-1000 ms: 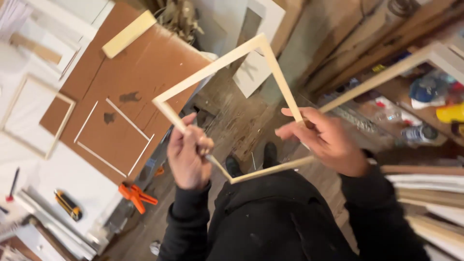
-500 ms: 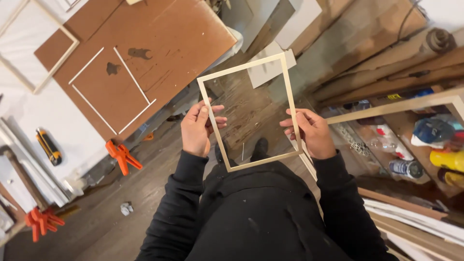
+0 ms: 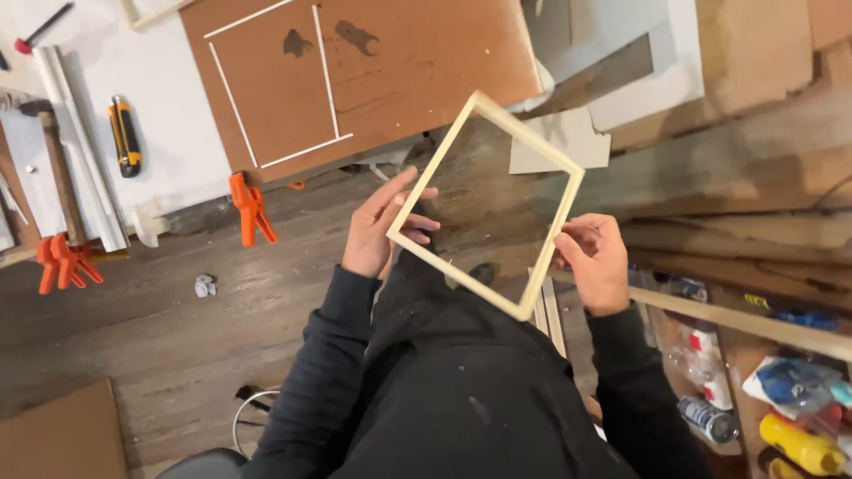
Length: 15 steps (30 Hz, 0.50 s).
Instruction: Sanding the edges of a wooden frame and then dusting it with a brush.
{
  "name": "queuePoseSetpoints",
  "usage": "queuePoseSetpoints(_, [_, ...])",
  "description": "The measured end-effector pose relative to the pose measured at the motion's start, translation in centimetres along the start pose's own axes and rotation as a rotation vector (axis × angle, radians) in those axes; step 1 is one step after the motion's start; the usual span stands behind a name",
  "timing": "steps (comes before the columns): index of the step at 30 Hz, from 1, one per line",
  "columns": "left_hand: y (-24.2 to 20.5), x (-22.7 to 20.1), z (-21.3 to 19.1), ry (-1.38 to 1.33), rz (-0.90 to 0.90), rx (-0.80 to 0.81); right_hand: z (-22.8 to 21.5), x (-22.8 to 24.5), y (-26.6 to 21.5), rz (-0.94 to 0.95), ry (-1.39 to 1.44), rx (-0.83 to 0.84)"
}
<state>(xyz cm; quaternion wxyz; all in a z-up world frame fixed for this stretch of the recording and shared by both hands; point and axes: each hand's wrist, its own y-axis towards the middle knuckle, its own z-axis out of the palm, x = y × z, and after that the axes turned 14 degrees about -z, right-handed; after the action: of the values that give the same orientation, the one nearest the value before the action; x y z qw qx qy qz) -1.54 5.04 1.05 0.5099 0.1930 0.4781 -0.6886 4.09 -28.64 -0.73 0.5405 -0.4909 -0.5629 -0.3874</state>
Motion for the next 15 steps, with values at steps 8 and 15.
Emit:
queuePoseSetpoints(8, [5.0,-4.5,-3.7,-0.449,0.038,-0.037,7.3,-0.7,8.1,0.159,0.427,-0.066])
queuePoseSetpoints(15, [9.8,-8.9,-8.9,0.159,0.201,-0.224,13.6,-0.5,15.4,0.076,0.503,-0.163])
